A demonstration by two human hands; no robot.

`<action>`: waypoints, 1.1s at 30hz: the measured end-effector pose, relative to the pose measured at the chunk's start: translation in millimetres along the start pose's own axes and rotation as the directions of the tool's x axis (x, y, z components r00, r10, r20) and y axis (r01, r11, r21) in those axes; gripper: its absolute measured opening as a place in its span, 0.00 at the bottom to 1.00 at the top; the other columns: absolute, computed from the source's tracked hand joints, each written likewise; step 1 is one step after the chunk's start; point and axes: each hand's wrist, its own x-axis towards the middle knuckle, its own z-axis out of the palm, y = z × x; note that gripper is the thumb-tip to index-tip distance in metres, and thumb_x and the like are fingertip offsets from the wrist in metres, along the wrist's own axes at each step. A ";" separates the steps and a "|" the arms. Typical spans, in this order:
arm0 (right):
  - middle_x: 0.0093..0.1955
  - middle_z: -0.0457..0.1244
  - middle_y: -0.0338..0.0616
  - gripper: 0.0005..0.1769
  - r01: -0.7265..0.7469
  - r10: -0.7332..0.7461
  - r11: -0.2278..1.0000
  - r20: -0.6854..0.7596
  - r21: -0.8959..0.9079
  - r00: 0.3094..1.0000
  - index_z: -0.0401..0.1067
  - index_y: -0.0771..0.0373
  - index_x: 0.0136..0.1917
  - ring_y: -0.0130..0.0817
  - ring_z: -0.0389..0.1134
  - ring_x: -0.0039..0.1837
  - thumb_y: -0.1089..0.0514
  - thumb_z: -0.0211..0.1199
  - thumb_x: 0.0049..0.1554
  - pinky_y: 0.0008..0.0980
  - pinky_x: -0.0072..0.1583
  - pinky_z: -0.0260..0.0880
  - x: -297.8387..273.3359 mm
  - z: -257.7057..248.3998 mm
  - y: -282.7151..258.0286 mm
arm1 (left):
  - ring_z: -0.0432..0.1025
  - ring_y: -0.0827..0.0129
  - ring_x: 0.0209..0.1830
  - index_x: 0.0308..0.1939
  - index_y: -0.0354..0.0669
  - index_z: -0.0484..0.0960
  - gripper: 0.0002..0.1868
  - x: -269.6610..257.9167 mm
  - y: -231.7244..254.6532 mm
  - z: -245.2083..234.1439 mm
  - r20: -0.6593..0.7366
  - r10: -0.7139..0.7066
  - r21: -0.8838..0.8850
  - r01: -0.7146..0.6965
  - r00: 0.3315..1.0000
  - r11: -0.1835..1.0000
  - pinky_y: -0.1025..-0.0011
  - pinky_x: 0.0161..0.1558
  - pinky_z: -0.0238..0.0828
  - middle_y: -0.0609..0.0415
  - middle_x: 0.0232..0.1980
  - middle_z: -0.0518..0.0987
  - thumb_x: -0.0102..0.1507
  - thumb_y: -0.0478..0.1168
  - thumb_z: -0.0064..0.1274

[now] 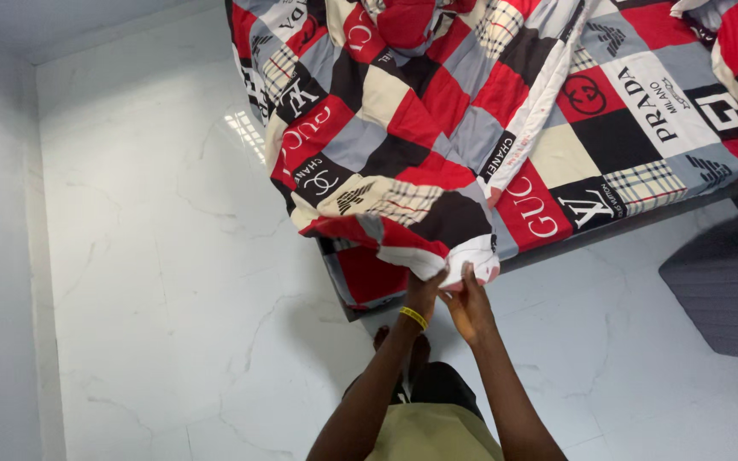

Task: The person makes a bed by spreading a patterned comforter across the mattress and smoothing it down with their hands.

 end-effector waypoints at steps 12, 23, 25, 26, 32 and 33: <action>0.68 0.64 0.48 0.38 -0.098 0.170 0.932 0.184 -0.349 0.968 0.59 0.66 0.75 0.38 0.67 0.68 0.73 0.54 0.50 0.37 0.65 0.70 -44.4 -23.8 -43.4 | 0.75 0.63 0.57 0.66 0.48 0.69 0.24 25.9 26.4 -158.1 -0.096 -0.218 -0.521 0.138 0.971 0.842 0.61 0.58 0.75 0.53 0.60 0.77 0.66 0.34 0.51; 0.68 0.64 0.51 0.34 0.142 -0.222 0.956 0.312 0.257 0.924 0.59 0.67 0.75 0.41 0.66 0.66 0.65 0.57 0.56 0.39 0.66 0.69 -16.3 -113.3 -177.0 | 0.76 0.69 0.55 0.68 0.43 0.69 0.25 -122.4 0.2 20.4 -0.011 -0.158 -0.371 0.143 0.987 0.918 0.68 0.56 0.78 0.55 0.59 0.79 0.66 0.32 0.54; 0.68 0.64 0.51 0.33 0.098 -0.184 0.952 0.283 0.291 0.941 0.59 0.68 0.75 0.41 0.66 0.66 0.63 0.58 0.57 0.39 0.66 0.68 -22.3 -113.4 -160.6 | 0.76 0.67 0.53 0.66 0.39 0.70 0.24 -129.0 3.6 44.9 0.013 -0.171 -0.294 0.167 0.985 0.941 0.66 0.51 0.76 0.53 0.56 0.79 0.67 0.33 0.57; 0.68 0.64 0.51 0.33 0.066 -0.147 0.954 0.265 0.292 0.953 0.59 0.68 0.75 0.41 0.66 0.66 0.62 0.58 0.57 0.39 0.66 0.68 -25.1 -112.2 -145.6 | 0.75 0.66 0.51 0.65 0.37 0.70 0.23 -131.3 8.6 50.8 0.025 -0.179 -0.254 0.179 0.984 0.950 0.65 0.48 0.75 0.52 0.55 0.78 0.68 0.34 0.58; 0.68 0.63 0.51 0.33 -0.150 0.116 0.984 0.288 0.099 0.950 0.60 0.69 0.75 0.40 0.65 0.67 0.57 0.60 0.60 0.38 0.68 0.65 -46.4 -105.6 -47.9 | 0.75 0.74 0.50 0.62 0.42 0.73 0.21 -96.6 33.6 78.8 0.116 0.033 -0.149 -0.016 0.993 0.989 0.73 0.48 0.76 0.58 0.53 0.79 0.65 0.36 0.58; 0.68 0.63 0.51 0.32 -0.173 0.143 0.982 0.309 0.073 0.940 0.60 0.69 0.75 0.40 0.64 0.67 0.56 0.61 0.61 0.38 0.68 0.65 -48.8 -107.8 -40.1 | 0.74 0.74 0.48 0.62 0.40 0.73 0.20 -95.6 31.7 73.6 0.093 0.039 -0.120 -0.028 0.995 0.992 0.72 0.46 0.75 0.57 0.52 0.78 0.66 0.36 0.58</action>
